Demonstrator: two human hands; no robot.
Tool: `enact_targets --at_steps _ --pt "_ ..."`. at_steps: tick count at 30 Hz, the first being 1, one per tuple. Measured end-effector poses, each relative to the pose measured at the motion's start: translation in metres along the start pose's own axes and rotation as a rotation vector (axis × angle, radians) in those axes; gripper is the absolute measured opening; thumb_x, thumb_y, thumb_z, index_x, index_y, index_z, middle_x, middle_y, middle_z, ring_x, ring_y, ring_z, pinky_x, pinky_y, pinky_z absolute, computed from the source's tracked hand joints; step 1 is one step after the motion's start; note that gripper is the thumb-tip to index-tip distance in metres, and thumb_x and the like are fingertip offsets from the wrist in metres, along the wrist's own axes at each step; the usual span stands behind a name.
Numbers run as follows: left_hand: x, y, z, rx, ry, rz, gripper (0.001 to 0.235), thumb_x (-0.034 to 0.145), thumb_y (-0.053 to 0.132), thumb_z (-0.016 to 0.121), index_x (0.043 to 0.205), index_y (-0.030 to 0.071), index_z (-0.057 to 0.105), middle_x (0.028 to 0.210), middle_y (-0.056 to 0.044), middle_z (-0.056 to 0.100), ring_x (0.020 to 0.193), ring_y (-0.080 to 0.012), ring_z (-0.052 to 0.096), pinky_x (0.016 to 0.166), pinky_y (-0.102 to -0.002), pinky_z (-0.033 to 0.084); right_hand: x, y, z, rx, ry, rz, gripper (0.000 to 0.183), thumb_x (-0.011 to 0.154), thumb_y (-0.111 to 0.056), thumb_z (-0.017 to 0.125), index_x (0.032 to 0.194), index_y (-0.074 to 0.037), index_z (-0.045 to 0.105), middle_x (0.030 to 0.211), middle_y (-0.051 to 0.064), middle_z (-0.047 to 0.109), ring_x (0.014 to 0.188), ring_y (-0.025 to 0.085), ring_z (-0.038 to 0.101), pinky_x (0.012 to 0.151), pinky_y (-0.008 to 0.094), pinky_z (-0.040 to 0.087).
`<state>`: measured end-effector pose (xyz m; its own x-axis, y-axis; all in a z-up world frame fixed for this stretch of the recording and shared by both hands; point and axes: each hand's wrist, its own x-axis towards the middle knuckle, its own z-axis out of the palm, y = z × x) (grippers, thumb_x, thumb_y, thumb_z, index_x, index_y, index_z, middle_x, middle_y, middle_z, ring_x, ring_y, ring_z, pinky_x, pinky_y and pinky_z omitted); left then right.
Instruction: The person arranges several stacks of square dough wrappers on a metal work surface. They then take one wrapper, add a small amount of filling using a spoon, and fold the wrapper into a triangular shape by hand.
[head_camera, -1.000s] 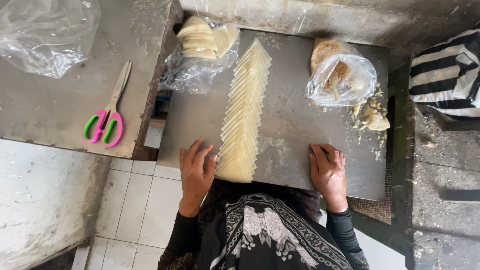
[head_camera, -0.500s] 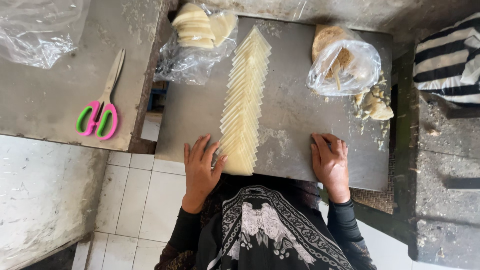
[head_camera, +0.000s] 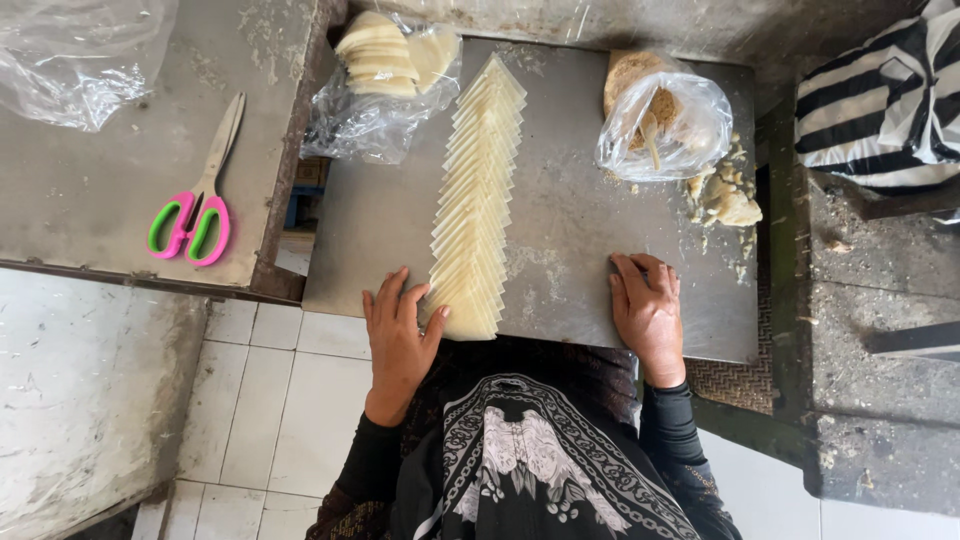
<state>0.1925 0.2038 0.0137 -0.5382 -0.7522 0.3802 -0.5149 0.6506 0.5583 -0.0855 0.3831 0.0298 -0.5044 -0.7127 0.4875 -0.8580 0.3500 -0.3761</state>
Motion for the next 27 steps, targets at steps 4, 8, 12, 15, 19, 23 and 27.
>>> enact_targets --at_steps 4,8,12,15,19,23,27 --pt "0.003 0.002 0.0 -0.014 -0.004 -0.018 0.033 0.09 0.028 0.077 0.113 0.008 0.065 0.141 -0.02 0.056 0.139 -0.0408 0.048 0.117 -0.07 0.023 0.001 0.0 0.0 0.0 -0.004 -0.009 0.028 0.096 -0.01 0.07 0.124 -0.006 0.073 0.118 0.013 0.064 0.108 0.033 0.061 0.099 0.044 0.049" --pt "0.007 0.008 -0.001 -0.026 0.025 -0.01 0.029 0.087 0.024 0.079 0.106 0.008 0.065 0.129 -0.016 0.059 0.126 -0.0355 0.055 0.117 -0.067 0.026 0.001 0.0 -0.001 -0.004 -0.012 -0.012 0.028 0.097 -0.01 0.07 0.124 -0.006 0.073 0.118 0.012 0.064 0.109 0.033 0.06 0.1 0.044 0.049" --pt "0.01 0.012 -0.005 -0.064 0.042 0.023 0.02 0.088 0.02 0.078 0.1 0.009 0.066 0.112 -0.009 0.063 0.11 -0.0316 0.055 0.105 -0.051 0.039 0.001 -0.002 -0.002 -0.02 -0.022 -0.012 0.028 0.098 -0.011 0.069 0.125 -0.006 0.073 0.119 0.011 0.064 0.111 0.031 0.06 0.102 0.044 0.048" --pt "0.012 0.014 -0.006 -0.067 0.023 0.025 0.016 0.09 0.018 0.076 0.098 0.01 0.066 0.105 -0.006 0.065 0.105 -0.0287 0.057 0.097 -0.045 0.041 0.001 -0.003 -0.003 -0.016 -0.035 0.002 0.027 0.099 -0.011 0.069 0.125 -0.006 0.073 0.12 0.011 0.064 0.112 0.031 0.06 0.102 0.043 0.048" --pt "0.014 0.017 -0.007 -0.081 -0.011 0.019 0.015 0.094 0.018 0.073 0.102 0.01 0.065 0.099 -0.004 0.067 0.098 -0.0258 0.06 0.097 -0.044 0.041 0.002 -0.003 -0.003 -0.033 -0.034 -0.011 0.027 0.099 -0.011 0.069 0.125 -0.007 0.074 0.12 0.01 0.064 0.113 0.031 0.06 0.103 0.043 0.047" --pt "0.013 0.018 -0.01 -0.134 -0.019 -0.005 0.04 0.091 0.023 0.075 0.121 0.002 0.062 0.093 -0.005 0.065 0.09 -0.0249 0.06 0.095 -0.046 0.04 0.001 -0.002 -0.003 -0.034 -0.04 -0.01 0.027 0.099 -0.011 0.069 0.125 -0.007 0.074 0.12 0.01 0.064 0.113 0.031 0.06 0.103 0.043 0.048" --pt "0.015 0.018 -0.007 -0.046 -0.057 -0.025 0.029 0.09 0.025 0.077 0.111 0.009 0.067 0.09 -0.004 0.066 0.09 -0.0237 0.061 0.096 -0.044 0.041 0.001 -0.001 -0.003 -0.038 -0.039 -0.02 0.027 0.098 -0.011 0.069 0.125 -0.007 0.074 0.12 0.01 0.064 0.113 0.031 0.059 0.102 0.043 0.047"
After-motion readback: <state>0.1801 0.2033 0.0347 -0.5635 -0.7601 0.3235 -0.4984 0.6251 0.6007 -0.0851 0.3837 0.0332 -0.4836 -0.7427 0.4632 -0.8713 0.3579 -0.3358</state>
